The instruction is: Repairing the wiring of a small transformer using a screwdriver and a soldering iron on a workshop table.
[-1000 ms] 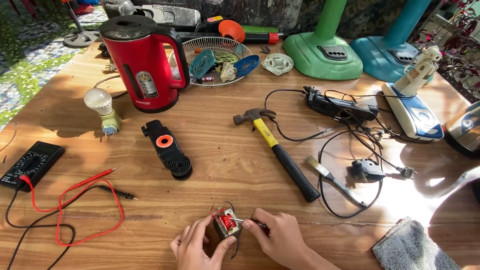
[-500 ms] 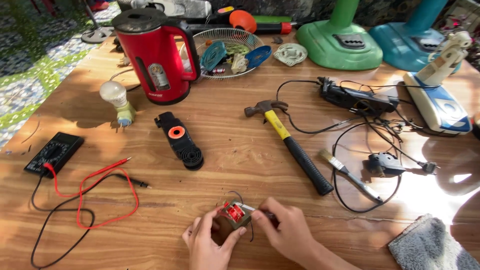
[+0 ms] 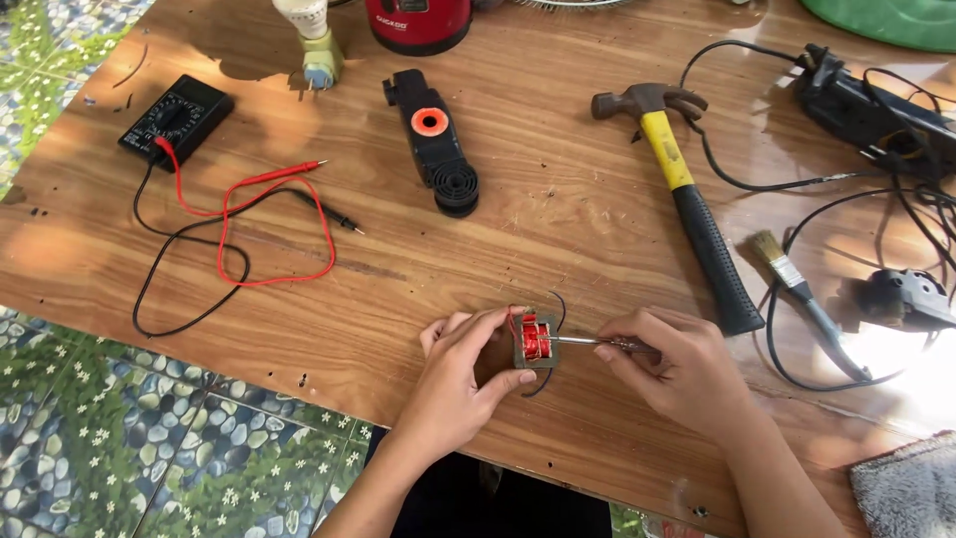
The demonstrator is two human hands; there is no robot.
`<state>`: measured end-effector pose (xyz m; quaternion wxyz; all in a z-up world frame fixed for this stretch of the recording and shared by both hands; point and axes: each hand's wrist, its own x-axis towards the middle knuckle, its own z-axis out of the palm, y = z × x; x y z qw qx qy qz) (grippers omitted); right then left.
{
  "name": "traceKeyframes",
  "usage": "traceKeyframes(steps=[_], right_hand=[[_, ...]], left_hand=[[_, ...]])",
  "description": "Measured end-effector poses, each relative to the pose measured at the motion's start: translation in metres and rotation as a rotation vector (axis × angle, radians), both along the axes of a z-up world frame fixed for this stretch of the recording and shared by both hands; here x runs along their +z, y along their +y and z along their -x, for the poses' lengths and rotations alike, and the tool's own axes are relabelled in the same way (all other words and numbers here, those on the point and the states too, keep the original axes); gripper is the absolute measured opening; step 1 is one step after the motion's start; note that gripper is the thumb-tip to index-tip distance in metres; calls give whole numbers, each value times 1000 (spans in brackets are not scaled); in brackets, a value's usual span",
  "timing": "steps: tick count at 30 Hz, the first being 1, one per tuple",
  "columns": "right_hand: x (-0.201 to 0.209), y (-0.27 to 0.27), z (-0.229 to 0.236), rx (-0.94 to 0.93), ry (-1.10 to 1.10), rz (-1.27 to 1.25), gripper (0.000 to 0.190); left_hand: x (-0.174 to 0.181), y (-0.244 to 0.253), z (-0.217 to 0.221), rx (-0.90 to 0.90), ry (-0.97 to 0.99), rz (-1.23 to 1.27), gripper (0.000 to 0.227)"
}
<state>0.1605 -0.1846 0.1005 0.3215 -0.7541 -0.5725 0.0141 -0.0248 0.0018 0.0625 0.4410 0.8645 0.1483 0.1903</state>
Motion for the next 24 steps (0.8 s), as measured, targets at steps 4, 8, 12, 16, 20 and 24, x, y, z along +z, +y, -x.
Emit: traceKeyframes(steps=[4, 8, 12, 16, 20, 24], right_hand=[[12, 7, 5, 81, -61, -72, 7], [16, 7, 8, 79, -377, -117, 8], [21, 7, 9, 41, -509, -109, 7], [12, 9, 7, 37, -425, -107, 9], [4, 13, 7, 45, -343, -150, 8], [-7, 0, 3, -229, 19, -254, 10]], left_hand=[[4, -1, 1, 1, 10, -8, 60], [5, -2, 1, -6, -9, -21, 59], [7, -1, 0, -12, -17, -27, 58], [8, -1, 0, -17, -17, -31, 58], [12, -1, 0, -19, -17, -9, 56], [9, -1, 2, -24, 1, -24, 60]])
